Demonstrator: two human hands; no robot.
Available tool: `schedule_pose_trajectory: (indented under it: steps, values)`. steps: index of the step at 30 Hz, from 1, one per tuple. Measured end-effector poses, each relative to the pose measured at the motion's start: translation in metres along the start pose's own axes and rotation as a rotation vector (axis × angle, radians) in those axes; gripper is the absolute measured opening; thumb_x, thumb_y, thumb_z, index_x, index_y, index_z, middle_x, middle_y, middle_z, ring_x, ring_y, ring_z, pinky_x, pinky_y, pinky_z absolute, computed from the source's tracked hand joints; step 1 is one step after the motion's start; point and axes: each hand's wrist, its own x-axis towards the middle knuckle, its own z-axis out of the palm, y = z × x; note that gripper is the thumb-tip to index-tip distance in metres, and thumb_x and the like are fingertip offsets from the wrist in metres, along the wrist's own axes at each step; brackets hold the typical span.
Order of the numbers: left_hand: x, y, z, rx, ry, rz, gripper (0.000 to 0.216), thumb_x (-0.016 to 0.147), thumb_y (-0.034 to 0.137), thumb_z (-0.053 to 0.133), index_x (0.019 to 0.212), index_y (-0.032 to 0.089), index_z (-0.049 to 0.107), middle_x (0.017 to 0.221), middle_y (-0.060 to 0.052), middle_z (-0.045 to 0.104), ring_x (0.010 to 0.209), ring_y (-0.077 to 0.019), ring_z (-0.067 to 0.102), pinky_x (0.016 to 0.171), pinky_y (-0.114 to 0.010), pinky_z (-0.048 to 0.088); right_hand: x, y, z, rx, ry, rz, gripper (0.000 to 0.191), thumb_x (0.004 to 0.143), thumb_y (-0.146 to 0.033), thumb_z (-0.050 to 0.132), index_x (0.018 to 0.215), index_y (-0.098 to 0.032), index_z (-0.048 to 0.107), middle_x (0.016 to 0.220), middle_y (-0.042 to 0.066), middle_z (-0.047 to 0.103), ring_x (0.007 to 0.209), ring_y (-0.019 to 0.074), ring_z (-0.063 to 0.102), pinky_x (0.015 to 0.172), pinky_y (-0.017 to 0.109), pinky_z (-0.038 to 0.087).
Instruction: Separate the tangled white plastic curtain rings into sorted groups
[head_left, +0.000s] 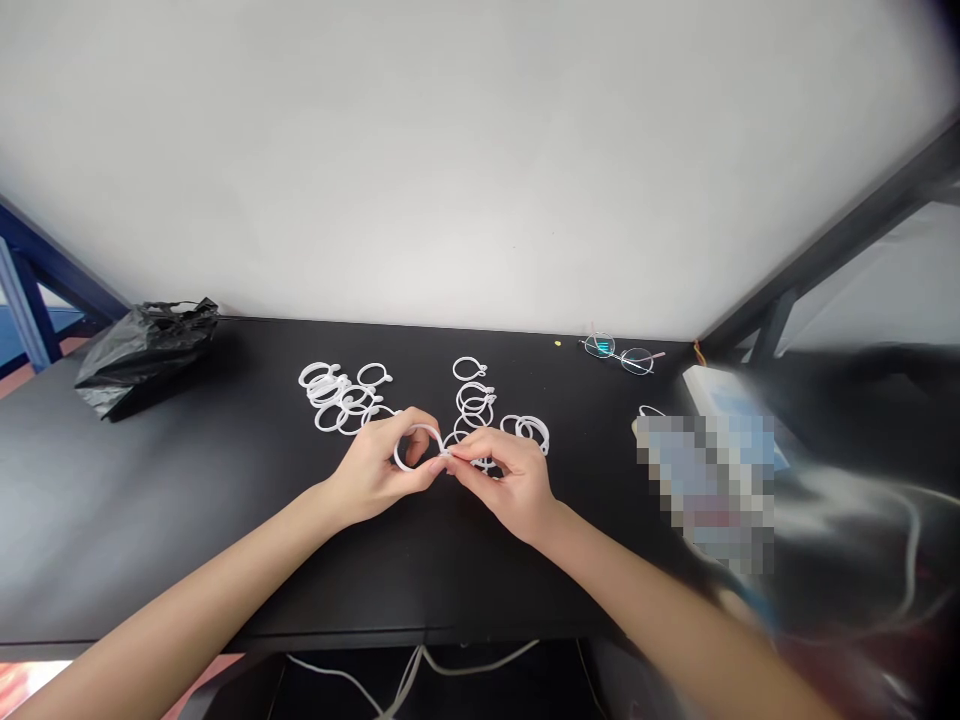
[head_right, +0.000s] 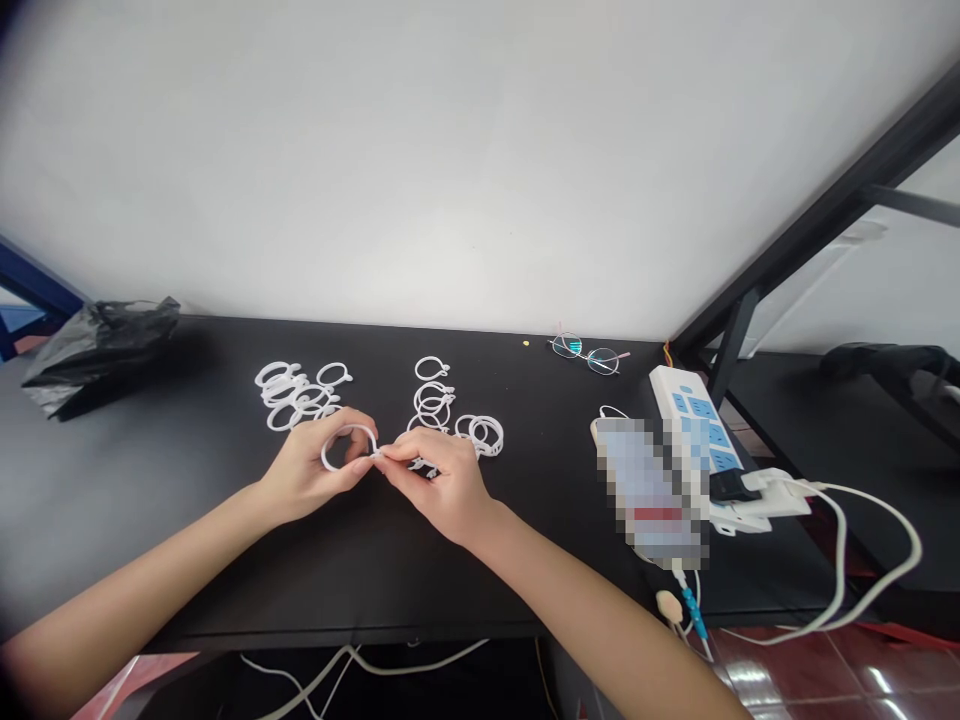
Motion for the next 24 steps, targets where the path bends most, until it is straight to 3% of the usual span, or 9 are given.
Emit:
schedule_pose_trajectory:
  steps: [5,13,20,24]
  values:
    - [-0.002,-0.001,0.004,-0.006,0.051,0.014,0.010,0.087,0.027,0.056,0.088,0.018,0.053,0.056,0.009,0.044,0.049,-0.0079,0.045,0.053,-0.020,0.040,-0.002,-0.004,0.002,0.017,-0.010,0.006,0.012,0.088,-0.014,0.066,0.076,-0.018,0.066,0.070,0.002,0.071,0.062,0.0138,0.068,0.058,0.025,0.055]
    - [-0.002,-0.002,0.004,-0.026,0.030,-0.031,0.015,0.088,0.033,0.058,0.090,0.019,0.053,0.056,0.008,0.043,0.050,-0.0090,0.045,0.053,-0.021,0.040,-0.001,-0.005,0.001,0.009,-0.004,0.020,0.011,0.088,-0.016,0.066,0.077,-0.019,0.068,0.071,0.003,0.072,0.064,0.0153,0.068,0.059,0.028,0.056]
    - [0.005,0.004,-0.004,-0.020,-0.012,-0.004,0.025,0.088,0.036,0.063,0.105,0.019,0.055,0.075,0.001,0.056,0.068,-0.0135,0.056,0.067,-0.026,0.047,0.002,-0.002,-0.002,-0.018,0.045,0.026,0.008,0.087,-0.014,0.066,0.087,-0.021,0.069,0.079,0.003,0.072,0.070,0.0151,0.068,0.063,0.028,0.056]
    - [0.008,0.005,-0.010,0.081,-0.123,-0.001,0.027,0.090,0.037,0.060,0.110,0.019,0.055,0.084,-0.002,0.057,0.075,-0.0156,0.057,0.071,-0.028,0.048,0.002,0.000,-0.003,-0.008,0.051,0.103,0.006,0.087,-0.016,0.066,0.090,-0.020,0.069,0.081,0.003,0.070,0.071,0.0147,0.067,0.065,0.027,0.058]
